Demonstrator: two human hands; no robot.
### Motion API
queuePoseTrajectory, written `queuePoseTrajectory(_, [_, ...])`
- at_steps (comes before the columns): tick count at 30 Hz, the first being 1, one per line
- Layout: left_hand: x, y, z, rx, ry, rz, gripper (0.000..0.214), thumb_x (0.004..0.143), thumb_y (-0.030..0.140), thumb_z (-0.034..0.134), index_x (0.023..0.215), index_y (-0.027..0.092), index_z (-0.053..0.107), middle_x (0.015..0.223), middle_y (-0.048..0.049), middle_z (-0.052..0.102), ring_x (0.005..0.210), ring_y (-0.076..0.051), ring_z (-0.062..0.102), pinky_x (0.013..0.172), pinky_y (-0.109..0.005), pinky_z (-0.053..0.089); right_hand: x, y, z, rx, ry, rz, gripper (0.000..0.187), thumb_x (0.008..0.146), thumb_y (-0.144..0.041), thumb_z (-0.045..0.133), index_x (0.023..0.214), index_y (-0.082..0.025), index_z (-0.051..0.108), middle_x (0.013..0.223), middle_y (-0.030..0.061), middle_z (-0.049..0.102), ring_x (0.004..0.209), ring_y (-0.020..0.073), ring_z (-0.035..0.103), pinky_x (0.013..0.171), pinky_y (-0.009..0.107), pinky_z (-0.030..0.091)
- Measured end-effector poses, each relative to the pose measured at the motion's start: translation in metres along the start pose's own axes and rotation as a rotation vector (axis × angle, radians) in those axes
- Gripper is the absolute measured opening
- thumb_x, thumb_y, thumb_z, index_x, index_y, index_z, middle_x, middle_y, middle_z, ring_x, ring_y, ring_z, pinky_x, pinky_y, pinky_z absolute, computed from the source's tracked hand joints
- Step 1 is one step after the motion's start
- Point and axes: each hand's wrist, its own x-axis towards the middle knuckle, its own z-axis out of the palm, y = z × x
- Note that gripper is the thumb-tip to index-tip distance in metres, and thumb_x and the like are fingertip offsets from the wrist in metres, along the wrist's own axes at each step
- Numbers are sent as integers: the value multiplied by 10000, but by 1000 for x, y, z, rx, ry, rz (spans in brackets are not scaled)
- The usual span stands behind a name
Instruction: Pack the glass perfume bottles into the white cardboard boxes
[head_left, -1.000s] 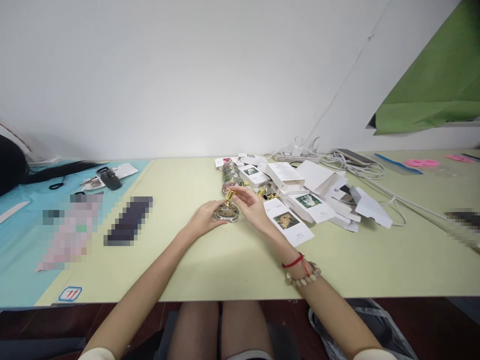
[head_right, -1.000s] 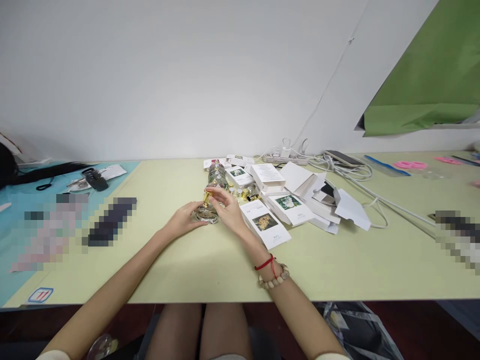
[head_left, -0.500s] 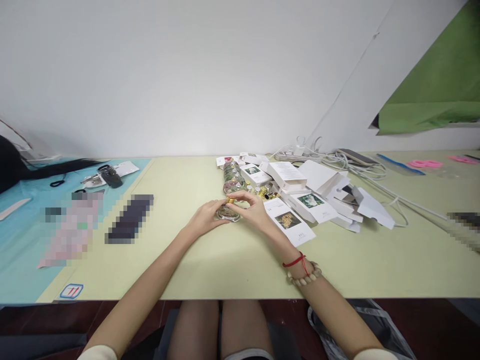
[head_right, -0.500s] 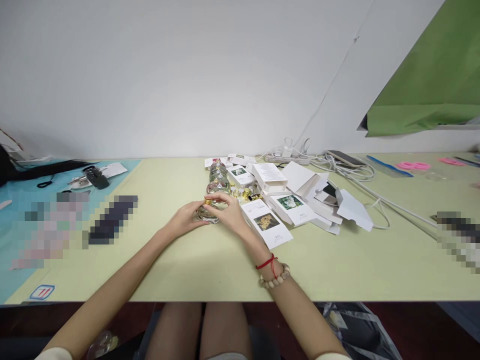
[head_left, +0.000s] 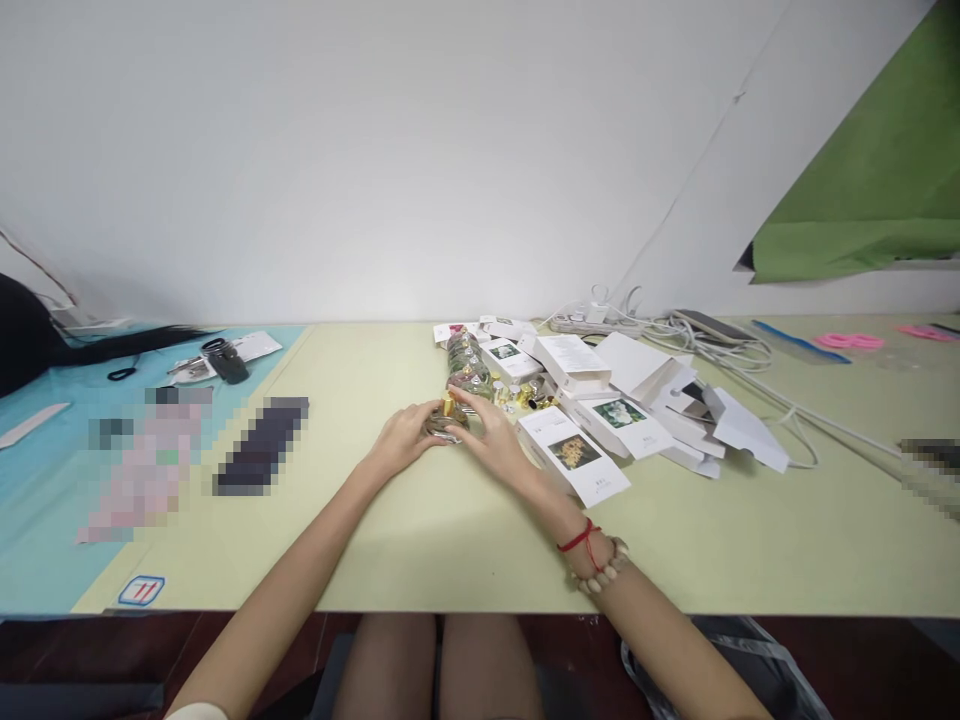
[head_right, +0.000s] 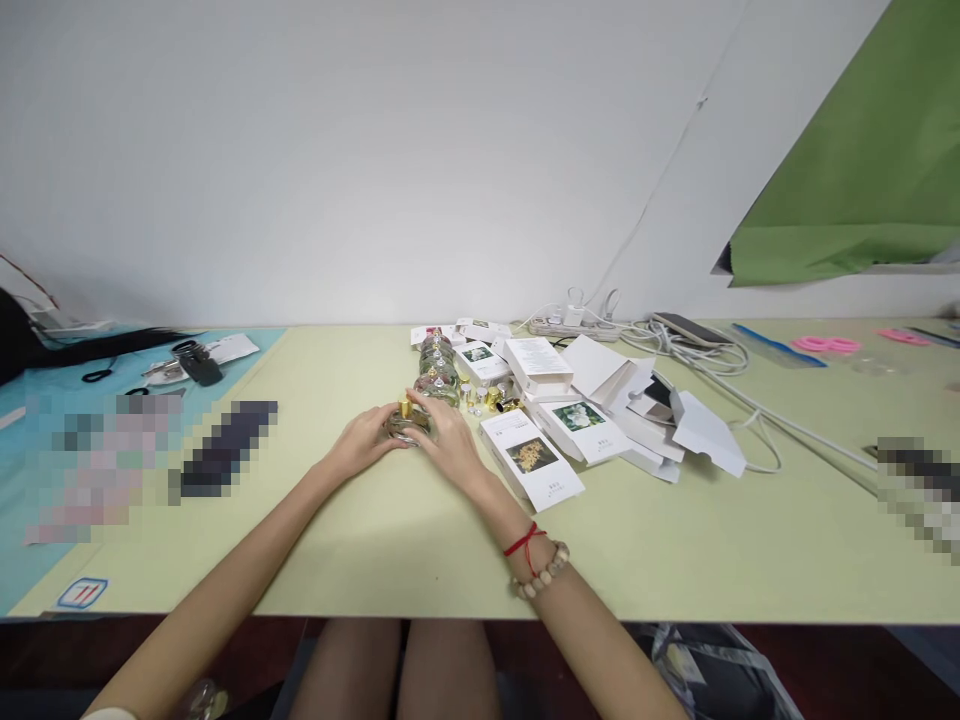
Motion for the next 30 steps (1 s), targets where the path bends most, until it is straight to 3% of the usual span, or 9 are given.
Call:
queuePoseTrajectory(3, [-1, -14, -6, 90, 66, -122, 544, 761, 435, 570, 1233, 246, 376, 1069, -54, 588, 965, -214, 551, 803, -323, 434, 2, 4, -2, -114, 86, -24, 523, 812, -305, 532, 1309, -244, 379, 1251, 66, 500, 1157, 200, 446, 985, 386, 346])
queuePoseTrajectory(7, [-4, -36, -11, 144, 182, -301, 544, 781, 377, 551, 1274, 275, 343, 1106, -61, 553, 1013, -227, 528, 776, -316, 448, 5, 21, -8, -263, 246, 24, 480, 801, -258, 498, 1270, -208, 415, 1243, 85, 489, 1163, 222, 428, 983, 413, 335])
queuePoseTrajectory(10, [-4, -50, -9, 99, 267, -399, 592, 797, 310, 521, 1332, 256, 273, 1120, -83, 525, 918, -211, 555, 755, -328, 465, 5, 37, -11, -348, 206, 56, 477, 783, -240, 488, 1254, -191, 436, 1223, 98, 502, 1144, 242, 441, 963, 430, 346])
queuePoseTrajectory(13, [-4, -59, -5, 18, 368, -389, 619, 803, 233, 477, 1362, 214, 212, 1135, -105, 488, 790, -164, 560, 784, -342, 470, 3, 46, -11, -394, 136, 76, 455, 783, -219, 475, 1236, -183, 461, 1175, 104, 538, 1111, 251, 466, 940, 430, 360])
queuePoseTrajectory(19, [-4, -46, -9, 30, 528, -412, 599, 761, 242, 515, 1313, 216, 285, 1187, -112, 420, 875, -181, 548, 702, -322, 491, 3, 48, -14, -376, 120, 111, 410, 793, -214, 480, 1201, -177, 498, 1112, 103, 561, 1037, 242, 512, 888, 403, 398])
queuePoseTrajectory(21, [-3, -37, -13, 30, 596, -373, 549, 767, 241, 509, 1283, 214, 321, 1180, -109, 421, 912, -182, 533, 704, -309, 488, 3, 48, -15, -364, 121, 113, 382, 800, -209, 476, 1179, -178, 520, 1096, 100, 567, 1023, 236, 520, 883, 395, 402])
queuePoseTrajectory(25, [-3, -24, -17, 18, 662, -156, 347, 804, 190, 452, 1151, 202, 445, 1083, -88, 466, 883, -149, 527, 745, -282, 473, 4, 49, -17, -339, 110, 103, 356, 803, -196, 484, 1154, -188, 544, 1081, 88, 580, 1009, 227, 533, 880, 384, 404])
queuePoseTrajectory(30, [-5, -15, -14, 90, 516, 40, 169, 823, 161, 406, 903, 200, 549, 909, -50, 515, 876, -140, 539, 761, -257, 457, 5, 47, -16, -302, 94, 80, 337, 802, -187, 498, 1133, -199, 560, 1072, 80, 589, 991, 215, 547, 876, 374, 408])
